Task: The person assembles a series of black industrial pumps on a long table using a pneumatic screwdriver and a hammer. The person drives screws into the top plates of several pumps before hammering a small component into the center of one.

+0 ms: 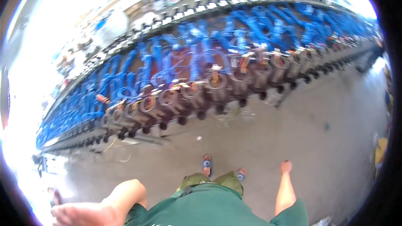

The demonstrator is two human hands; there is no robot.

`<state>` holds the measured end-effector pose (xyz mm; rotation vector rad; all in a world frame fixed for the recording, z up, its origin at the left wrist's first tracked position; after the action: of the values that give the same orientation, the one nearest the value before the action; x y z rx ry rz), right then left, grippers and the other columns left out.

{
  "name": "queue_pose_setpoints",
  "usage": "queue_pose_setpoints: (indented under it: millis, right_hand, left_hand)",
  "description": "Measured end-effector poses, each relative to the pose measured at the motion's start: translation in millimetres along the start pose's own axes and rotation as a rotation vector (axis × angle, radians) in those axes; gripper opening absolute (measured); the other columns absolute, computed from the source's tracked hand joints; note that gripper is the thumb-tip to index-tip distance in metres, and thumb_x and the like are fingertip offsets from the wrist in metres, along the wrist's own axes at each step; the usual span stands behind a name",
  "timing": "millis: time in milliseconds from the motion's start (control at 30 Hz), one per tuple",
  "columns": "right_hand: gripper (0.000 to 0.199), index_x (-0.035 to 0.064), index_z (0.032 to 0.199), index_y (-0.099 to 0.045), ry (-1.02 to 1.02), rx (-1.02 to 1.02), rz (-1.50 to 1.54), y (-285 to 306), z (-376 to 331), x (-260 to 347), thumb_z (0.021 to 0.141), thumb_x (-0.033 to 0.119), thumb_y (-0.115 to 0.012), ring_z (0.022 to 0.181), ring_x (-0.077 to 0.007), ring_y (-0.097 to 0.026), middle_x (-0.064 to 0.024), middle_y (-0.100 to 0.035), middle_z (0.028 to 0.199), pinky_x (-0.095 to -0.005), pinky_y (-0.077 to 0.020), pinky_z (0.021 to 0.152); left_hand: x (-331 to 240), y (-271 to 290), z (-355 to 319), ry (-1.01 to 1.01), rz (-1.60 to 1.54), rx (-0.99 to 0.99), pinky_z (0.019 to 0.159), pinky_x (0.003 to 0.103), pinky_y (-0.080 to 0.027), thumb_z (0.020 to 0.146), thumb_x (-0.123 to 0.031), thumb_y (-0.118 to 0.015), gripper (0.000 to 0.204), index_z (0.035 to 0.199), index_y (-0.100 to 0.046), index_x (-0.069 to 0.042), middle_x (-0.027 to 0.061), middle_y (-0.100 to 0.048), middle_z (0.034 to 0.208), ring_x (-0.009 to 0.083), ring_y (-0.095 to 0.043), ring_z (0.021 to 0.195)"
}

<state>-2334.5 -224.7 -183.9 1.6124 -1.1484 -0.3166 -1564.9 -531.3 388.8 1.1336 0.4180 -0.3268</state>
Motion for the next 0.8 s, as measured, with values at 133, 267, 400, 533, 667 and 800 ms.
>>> queue_pose_setpoints:
  millis: [133,267,400,533,667,800]
  right_hand:
    - [0.031,-0.0025,0.108,-0.07,0.566,0.299,0.372,-36.3,-101.4,306.3,0.09,0.024,-0.07,0.088,-0.0225,-0.073,-0.0138,-0.076,0.092,-0.0376,-0.0569,0.08]
    - [0.035,0.0013,0.124,-0.067,0.954,0.938,0.669,11.9,-384.5,594.4,0.095,0.019,-0.072,0.098,-0.0167,-0.07,-0.0098,-0.075,0.11,-0.0318,-0.0561,0.088]
    - [0.028,0.0027,0.118,-0.068,1.606,1.087,0.596,-2.0,-573.4,783.7,0.093,0.014,-0.072,0.09,-0.0193,-0.07,-0.0105,-0.073,0.103,-0.0325,-0.0554,0.079]
    - [0.03,0.0018,0.119,-0.067,1.809,0.861,0.442,-110.3,-640.0,959.0,0.092,0.015,-0.071,0.096,-0.025,-0.07,-0.0137,-0.071,0.108,-0.0353,-0.0555,0.081]
    - [0.046,0.002,0.128,-0.062,1.792,0.6,-0.079,-266.4,-650.4,1054.3,0.089,0.026,-0.07,0.117,-0.0324,-0.063,-0.0172,-0.067,0.123,-0.044,-0.0495,0.1]
    - [0.047,0.0045,0.124,-0.063,1.832,0.517,-0.596,-351.4,-679.0,1069.2,0.084,0.029,-0.069,0.123,-0.0332,-0.058,-0.0157,-0.066,0.123,-0.0489,-0.0439,0.106]
  left_hand:
    - [-148.4,221.4,-192.8,-1.274,0.162,-0.904,0.086,0.05,-0.051,0.099,-0.032,-0.052,0.039,0.095,-0.065,0.004,0.0232,-0.064,0.097,0.0362,-0.061,0.095]
    - [42.3,218.3,-98.3,-0.513,0.417,-0.56,0.085,0.044,-0.049,0.08,-0.002,-0.07,0.011,0.091,-0.071,-0.001,0.0119,-0.066,0.09,0.0329,-0.061,0.086]
    - [334.7,259.4,-11.0,0.244,0.1,-0.252,0.069,0.035,-0.053,0.093,-0.02,-0.071,0.022,0.094,-0.074,0.002,0.0127,-0.074,0.084,0.0227,-0.069,0.074]
    - [560.9,207.9,50.5,0.42,0.108,-0.091,0.078,0.036,-0.058,0.09,-0.03,-0.071,0.034,0.102,-0.076,0.001,0.0177,-0.077,0.089,0.0259,-0.076,0.083]
    - [653.6,66.9,76.9,0.573,-0.073,0.369,0.079,0.037,-0.059,0.085,-0.024,-0.072,0.031,0.106,-0.075,-0.001,0.0161,-0.077,0.094,0.0266,-0.075,0.085]
    - [656.9,-16.5,56.9,0.323,0.222,0.818,0.087,0.044,-0.059,0.075,-0.02,-0.075,0.032,0.104,-0.075,-0.006,0.0187,-0.075,0.105,0.0352,-0.072,0.099]
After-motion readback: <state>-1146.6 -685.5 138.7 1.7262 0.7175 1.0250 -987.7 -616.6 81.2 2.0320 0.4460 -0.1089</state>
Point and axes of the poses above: each hand's wrist, its own z-axis towards the middle knuckle, its own y-axis out of the back of the hand, x = y × z, the point moved 5 cm from there along z, towards the middle knuckle
